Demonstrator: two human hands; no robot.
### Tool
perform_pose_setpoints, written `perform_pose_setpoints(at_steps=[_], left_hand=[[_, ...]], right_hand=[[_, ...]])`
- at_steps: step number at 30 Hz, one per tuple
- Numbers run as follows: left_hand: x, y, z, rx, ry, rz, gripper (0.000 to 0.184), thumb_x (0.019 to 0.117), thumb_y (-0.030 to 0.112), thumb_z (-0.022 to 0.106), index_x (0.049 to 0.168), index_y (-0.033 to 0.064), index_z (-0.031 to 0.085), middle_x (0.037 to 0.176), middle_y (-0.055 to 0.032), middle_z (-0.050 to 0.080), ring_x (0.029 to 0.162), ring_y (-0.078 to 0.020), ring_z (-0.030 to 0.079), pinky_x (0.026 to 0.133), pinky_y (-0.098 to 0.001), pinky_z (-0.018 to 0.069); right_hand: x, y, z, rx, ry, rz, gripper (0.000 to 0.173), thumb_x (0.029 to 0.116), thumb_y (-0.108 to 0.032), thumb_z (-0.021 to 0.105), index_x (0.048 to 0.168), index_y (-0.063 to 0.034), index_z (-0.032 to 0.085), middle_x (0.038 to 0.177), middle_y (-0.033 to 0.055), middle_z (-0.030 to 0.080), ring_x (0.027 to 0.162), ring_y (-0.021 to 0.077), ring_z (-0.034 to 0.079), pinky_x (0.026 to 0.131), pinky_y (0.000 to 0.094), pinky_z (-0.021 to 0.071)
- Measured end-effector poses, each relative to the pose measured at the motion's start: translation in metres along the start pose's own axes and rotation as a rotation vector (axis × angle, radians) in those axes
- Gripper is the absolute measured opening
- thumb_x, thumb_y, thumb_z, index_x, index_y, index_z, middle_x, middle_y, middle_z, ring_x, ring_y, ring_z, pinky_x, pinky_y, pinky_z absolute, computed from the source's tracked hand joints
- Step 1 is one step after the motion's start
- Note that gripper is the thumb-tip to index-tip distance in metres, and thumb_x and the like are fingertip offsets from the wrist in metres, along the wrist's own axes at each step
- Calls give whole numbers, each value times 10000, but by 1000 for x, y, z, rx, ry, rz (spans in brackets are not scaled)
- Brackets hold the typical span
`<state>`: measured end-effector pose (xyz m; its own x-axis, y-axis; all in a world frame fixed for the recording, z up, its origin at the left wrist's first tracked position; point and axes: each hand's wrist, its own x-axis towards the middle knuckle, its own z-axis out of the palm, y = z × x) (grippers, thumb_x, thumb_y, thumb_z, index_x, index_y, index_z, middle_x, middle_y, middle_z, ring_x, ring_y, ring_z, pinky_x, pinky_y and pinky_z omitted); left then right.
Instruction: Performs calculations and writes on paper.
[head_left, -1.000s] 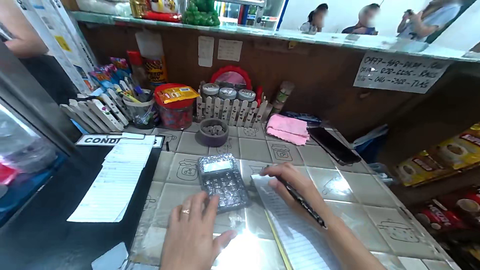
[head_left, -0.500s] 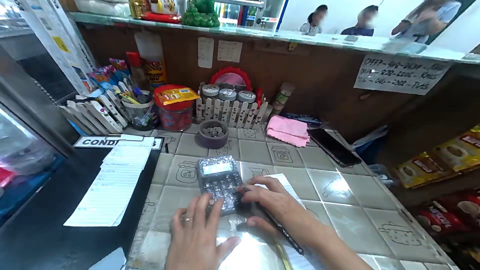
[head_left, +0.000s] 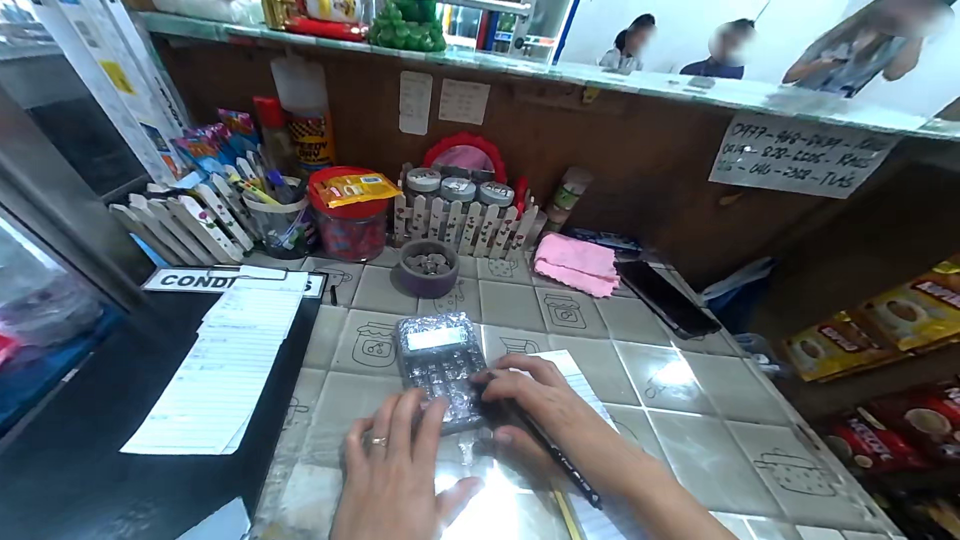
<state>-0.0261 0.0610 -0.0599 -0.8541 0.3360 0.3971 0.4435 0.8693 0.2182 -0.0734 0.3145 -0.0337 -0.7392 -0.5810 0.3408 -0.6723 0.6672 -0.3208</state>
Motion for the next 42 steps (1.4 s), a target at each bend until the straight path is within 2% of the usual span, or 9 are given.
perform_pose_setpoints(at_steps=[3, 5, 11, 19, 25, 30, 34, 38, 42], left_hand=[[-1, -2, 1, -6, 28, -3, 859, 927, 796, 356, 1453, 143, 539, 1473, -195, 531, 1327, -373, 536, 1012, -608, 413], [-1, -3, 2, -10, 29, -8, 868, 926, 797, 357, 1447, 127, 539, 1474, -206, 527, 1320, -365, 544, 1017, -606, 408], [-2, -3, 2, -27, 15, -17, 852, 931, 773, 406, 1440, 100, 529, 1465, -190, 545, 1310, -340, 565, 1032, -612, 404], [-2, -3, 3, -21, 21, -21, 826, 937, 767, 404, 1414, 108, 547, 1463, -185, 550, 1328, -324, 558, 1040, -621, 395], [-2, -2, 3, -21, 16, -32, 819, 927, 768, 426, 1402, 115, 560, 1472, -189, 542, 1333, -321, 556, 1049, -620, 387], [-2, -2, 2, -17, 6, -33, 816, 922, 769, 433, 1401, 120, 559, 1485, -185, 533, 1345, -321, 548, 1057, -621, 378], [-2, -2, 2, -14, 5, -32, 813, 918, 768, 444, 1393, 118, 562, 1479, -189, 537, 1336, -325, 553, 1052, -623, 379], [-2, -2, 2, -16, -2, -36, 807, 920, 764, 445, 1401, 126, 554, 1488, -185, 527, 1348, -321, 543, 1061, -623, 371], [-2, -2, 2, -18, 0, -31, 802, 926, 760, 445, 1402, 124, 554, 1486, -187, 529, 1352, -326, 539, 1065, -626, 367]], right_hand=[[1, 4, -2, -15, 90, 64, 407, 1038, -586, 452, 1231, -261, 602, 1351, -114, 601, 1388, 114, 453, 1136, 402, 410], [1, 6, -1, -27, 82, 75, 415, 1035, -584, 458, 1239, -253, 603, 1369, -111, 593, 1396, 118, 444, 1139, 409, 400], [2, 5, 2, 4, 73, 91, 426, 1026, -599, 467, 1268, -269, 585, 1415, -124, 563, 1424, 117, 414, 1152, 428, 388], [2, 1, 2, -45, 6, 64, 411, 1046, -583, 420, 1233, -265, 602, 1378, -138, 591, 1424, 100, 408, 1182, 408, 340], [2, -1, 4, 12, -69, -37, 388, 1072, -537, 400, 1226, -252, 614, 1387, -118, 594, 1433, 97, 402, 1207, 416, 303], [0, 3, 2, -42, 85, -45, 353, 1071, -507, 433, 1163, -227, 627, 1234, -91, 648, 1339, 116, 489, 1145, 397, 383], [-1, 5, 0, -25, 89, -15, 362, 1064, -524, 437, 1172, -229, 616, 1222, -92, 647, 1337, 116, 492, 1142, 395, 390], [-1, 11, -4, 24, 216, -80, 314, 1067, -467, 450, 1077, -203, 620, 1110, -72, 655, 1235, 121, 554, 1074, 379, 454], [-2, 15, -4, 39, 245, -143, 330, 1071, -430, 439, 990, -200, 661, 1008, -73, 676, 1157, 121, 587, 1019, 353, 474]])
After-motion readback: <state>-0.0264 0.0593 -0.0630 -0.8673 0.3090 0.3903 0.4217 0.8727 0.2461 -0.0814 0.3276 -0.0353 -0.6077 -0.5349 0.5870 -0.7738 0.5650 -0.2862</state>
